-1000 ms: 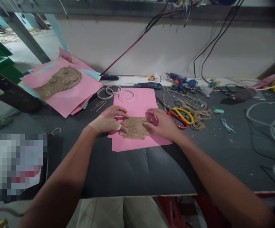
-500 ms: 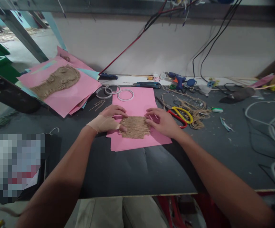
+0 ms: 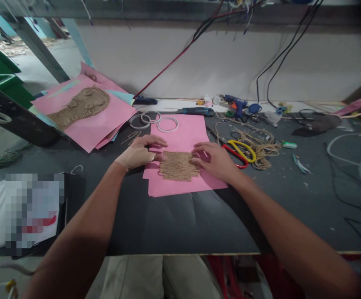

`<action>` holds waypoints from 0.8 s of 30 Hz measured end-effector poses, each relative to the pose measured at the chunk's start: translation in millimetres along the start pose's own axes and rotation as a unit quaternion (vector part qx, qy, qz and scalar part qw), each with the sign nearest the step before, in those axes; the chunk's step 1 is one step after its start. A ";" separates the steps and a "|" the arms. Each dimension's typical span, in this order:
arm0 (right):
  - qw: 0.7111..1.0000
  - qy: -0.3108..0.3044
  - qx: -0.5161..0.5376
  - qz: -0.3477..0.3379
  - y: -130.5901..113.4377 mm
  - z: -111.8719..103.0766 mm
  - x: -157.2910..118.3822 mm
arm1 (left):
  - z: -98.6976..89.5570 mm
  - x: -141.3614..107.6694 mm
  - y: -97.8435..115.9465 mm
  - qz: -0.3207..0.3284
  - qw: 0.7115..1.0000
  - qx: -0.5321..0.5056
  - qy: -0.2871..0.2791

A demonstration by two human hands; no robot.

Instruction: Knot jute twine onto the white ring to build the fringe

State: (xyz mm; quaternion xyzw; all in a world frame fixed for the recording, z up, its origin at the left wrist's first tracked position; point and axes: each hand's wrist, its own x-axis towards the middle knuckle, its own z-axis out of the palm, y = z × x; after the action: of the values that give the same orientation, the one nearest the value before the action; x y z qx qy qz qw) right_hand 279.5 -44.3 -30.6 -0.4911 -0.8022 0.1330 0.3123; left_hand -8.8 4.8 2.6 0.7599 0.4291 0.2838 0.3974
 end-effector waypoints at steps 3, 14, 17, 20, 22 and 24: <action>1.000 0.014 -0.003 0.005 -1.4 0.0 0.7 | 0.8 -0.9 2.2 0.043 0.999 0.007 -0.033; 0.999 0.034 -0.015 0.025 -5.5 0.1 -0.1 | 1.4 -0.7 -0.8 0.067 0.987 0.144 -0.033; 0.999 0.038 -0.011 0.023 -5.7 0.1 -0.3 | 0.0 0.1 1.2 0.053 0.986 0.155 -0.027; 0.999 0.038 -0.009 0.023 -6.3 0.2 -0.4 | 0.0 0.7 3.9 0.058 0.988 0.143 -0.026; 0.999 0.037 -0.008 0.023 -6.7 0.2 -0.4 | 0.5 0.8 4.8 0.054 0.989 0.135 -0.030; 0.999 0.036 -0.008 0.021 -7.0 0.2 -0.5 | 0.8 0.9 4.2 0.044 0.988 0.141 -0.036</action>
State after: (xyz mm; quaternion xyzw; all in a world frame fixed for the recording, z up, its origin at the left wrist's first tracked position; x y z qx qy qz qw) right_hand 274.5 -48.1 -27.3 -0.5152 -0.7809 0.1156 0.3339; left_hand -6.0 4.0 5.9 0.8363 0.4163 0.2099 0.2885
